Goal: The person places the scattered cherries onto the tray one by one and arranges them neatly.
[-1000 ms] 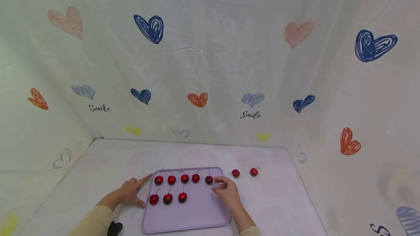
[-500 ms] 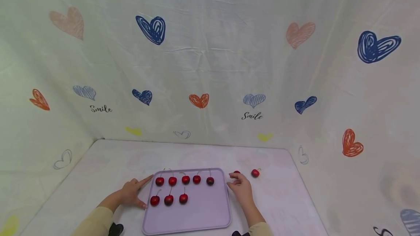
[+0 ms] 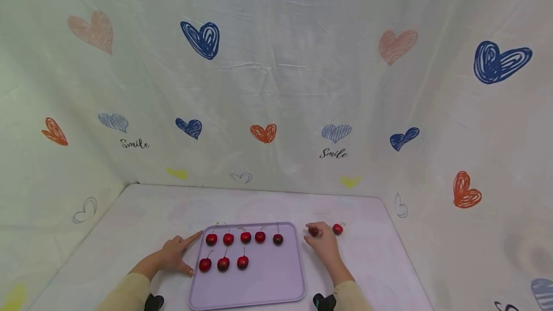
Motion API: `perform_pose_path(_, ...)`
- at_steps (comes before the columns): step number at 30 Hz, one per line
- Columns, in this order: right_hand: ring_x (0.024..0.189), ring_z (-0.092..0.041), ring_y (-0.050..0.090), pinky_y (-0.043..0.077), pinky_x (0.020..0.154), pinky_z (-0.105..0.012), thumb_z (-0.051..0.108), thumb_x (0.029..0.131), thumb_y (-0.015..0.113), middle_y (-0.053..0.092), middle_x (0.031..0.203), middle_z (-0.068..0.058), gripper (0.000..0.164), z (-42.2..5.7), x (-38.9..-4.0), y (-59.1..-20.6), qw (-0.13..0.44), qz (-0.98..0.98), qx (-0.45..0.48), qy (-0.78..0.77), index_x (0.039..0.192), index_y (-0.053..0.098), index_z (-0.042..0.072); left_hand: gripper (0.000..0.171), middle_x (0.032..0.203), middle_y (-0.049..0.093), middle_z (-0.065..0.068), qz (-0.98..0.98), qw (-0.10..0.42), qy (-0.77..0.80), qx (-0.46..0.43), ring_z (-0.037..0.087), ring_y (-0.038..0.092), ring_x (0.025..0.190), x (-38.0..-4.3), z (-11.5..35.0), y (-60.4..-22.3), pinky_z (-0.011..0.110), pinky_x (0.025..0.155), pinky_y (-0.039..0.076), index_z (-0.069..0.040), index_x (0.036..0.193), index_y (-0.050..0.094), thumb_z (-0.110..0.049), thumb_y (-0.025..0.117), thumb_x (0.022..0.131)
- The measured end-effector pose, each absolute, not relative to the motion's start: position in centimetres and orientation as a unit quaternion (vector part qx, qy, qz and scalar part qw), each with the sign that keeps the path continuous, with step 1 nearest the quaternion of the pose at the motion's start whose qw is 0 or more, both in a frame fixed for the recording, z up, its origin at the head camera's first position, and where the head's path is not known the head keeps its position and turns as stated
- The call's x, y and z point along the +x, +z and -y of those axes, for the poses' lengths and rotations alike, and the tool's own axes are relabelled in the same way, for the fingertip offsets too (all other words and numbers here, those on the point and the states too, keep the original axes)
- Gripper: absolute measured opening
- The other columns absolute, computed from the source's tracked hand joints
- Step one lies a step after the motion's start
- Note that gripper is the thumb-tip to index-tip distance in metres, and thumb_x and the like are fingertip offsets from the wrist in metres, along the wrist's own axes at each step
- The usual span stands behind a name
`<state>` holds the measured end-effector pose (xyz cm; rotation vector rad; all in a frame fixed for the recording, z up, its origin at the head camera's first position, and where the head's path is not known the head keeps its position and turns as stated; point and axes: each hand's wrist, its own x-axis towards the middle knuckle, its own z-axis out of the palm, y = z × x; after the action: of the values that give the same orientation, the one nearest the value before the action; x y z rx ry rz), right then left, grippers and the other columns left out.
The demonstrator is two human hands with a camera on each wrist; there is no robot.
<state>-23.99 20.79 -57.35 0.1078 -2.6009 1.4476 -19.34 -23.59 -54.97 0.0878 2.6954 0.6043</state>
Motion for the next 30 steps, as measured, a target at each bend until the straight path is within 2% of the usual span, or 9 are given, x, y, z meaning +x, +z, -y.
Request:
perform_pose_path(3, 0.093, -0.026, 0.057, 0.045, 0.089, -0.047, -0.001, 0.074, 0.082, 0.066, 0.096, -0.006, 0.027, -21.1, -24.3, -57.6, 0.085, 0.878, 0.055, 0.468, 0.099, 0.073, 0.004, 0.104, 0.101, 0.044, 0.012, -0.957, 0.191, 0.217, 0.023, 0.032, 0.044, 0.095, -19.4, 23.6, -55.0, 0.056, 0.086, 0.047, -0.019, 0.149, 0.041, -0.037, 0.093, 0.060)
perform_pose_path(6, 0.097, -0.027, 0.057, 0.042, 0.093, -0.049, 0.000, 0.072, 0.083, 0.067, 0.100, -0.006, 0.026, -21.3, -24.4, -58.0, 0.086, 0.882, 0.067, 0.458, 0.096, 0.074, 0.006, 0.104, 0.101, 0.044, 0.012, -0.957, 0.192, 0.215, 0.020, 0.033, 0.045, 0.096, -19.5, 23.6, -55.2, 0.058, 0.086, 0.047, -0.019, 0.149, 0.041, -0.037, 0.092, 0.060)
perform_pose_path(10, 0.103, -0.028, 0.056, 0.041, 0.097, -0.049, -0.001, 0.072, 0.083, 0.066, 0.106, -0.008, 0.026, -21.4, -24.4, -58.4, 0.080, 0.886, 0.068, 0.452, 0.095, 0.074, 0.007, 0.104, 0.101, 0.044, 0.012, -0.959, 0.190, 0.209, 0.025, 0.032, 0.045, 0.094, -19.5, 23.5, -55.2, 0.056, 0.085, 0.047, -0.019, 0.149, 0.041, -0.038, 0.092, 0.060)
perform_pose_path(17, 0.107, -0.031, 0.057, 0.044, 0.095, -0.044, -0.003, 0.072, 0.082, 0.064, 0.112, -0.011, 0.024, -21.6, -24.3, -59.0, 0.092, 0.884, 0.068, 0.453, 0.093, 0.074, 0.005, 0.105, 0.101, 0.044, 0.012, -0.959, 0.186, 0.212, 0.028, 0.031, 0.044, 0.094, -19.5, 23.8, -55.7, 0.056, 0.085, 0.047, -0.018, 0.148, 0.041, -0.039, 0.092, 0.059)
perform_pose_path(23, 0.102, -0.029, 0.059, 0.048, 0.091, -0.039, -0.004, 0.073, 0.079, 0.060, 0.112, -0.012, 0.023, -21.9, -23.8, -59.4, 0.082, 0.885, 0.043, 0.455, 0.095, 0.073, 0.003, 0.105, 0.101, 0.044, 0.012, -0.959, 0.185, 0.213, 0.029, 0.031, 0.044, 0.094, -19.5, 23.9, -55.7, 0.055, 0.086, 0.046, -0.017, 0.147, 0.041, -0.041, 0.092, 0.058)
perform_pose_path(27, 0.101, -0.029, 0.060, 0.048, 0.091, -0.042, -0.005, 0.074, 0.077, 0.060, 0.113, -0.013, 0.024, -22.0, -23.5, -59.4, 0.081, 0.886, 0.040, 0.454, 0.097, 0.073, 0.002, 0.106, 0.101, 0.044, 0.013, -0.958, 0.189, 0.213, 0.030, 0.032, 0.044, 0.094, -19.4, 23.7, -55.2, 0.056, 0.086, 0.046, -0.016, 0.148, 0.041, -0.041, 0.092, 0.059)
perform_pose_path(30, 0.100, -0.027, 0.060, 0.049, 0.090, -0.039, -0.006, 0.074, 0.077, 0.060, 0.112, -0.011, 0.025, -22.0, -23.5, -59.3, 0.082, 0.885, 0.033, 0.457, 0.097, 0.073, 0.004, 0.105, 0.100, 0.044, 0.012, -0.958, 0.187, 0.214, 0.025, 0.032, 0.044, 0.094, -19.3, 23.6, -55.2, 0.055, 0.086, 0.046, -0.016, 0.148, 0.041, -0.040, 0.092, 0.059)
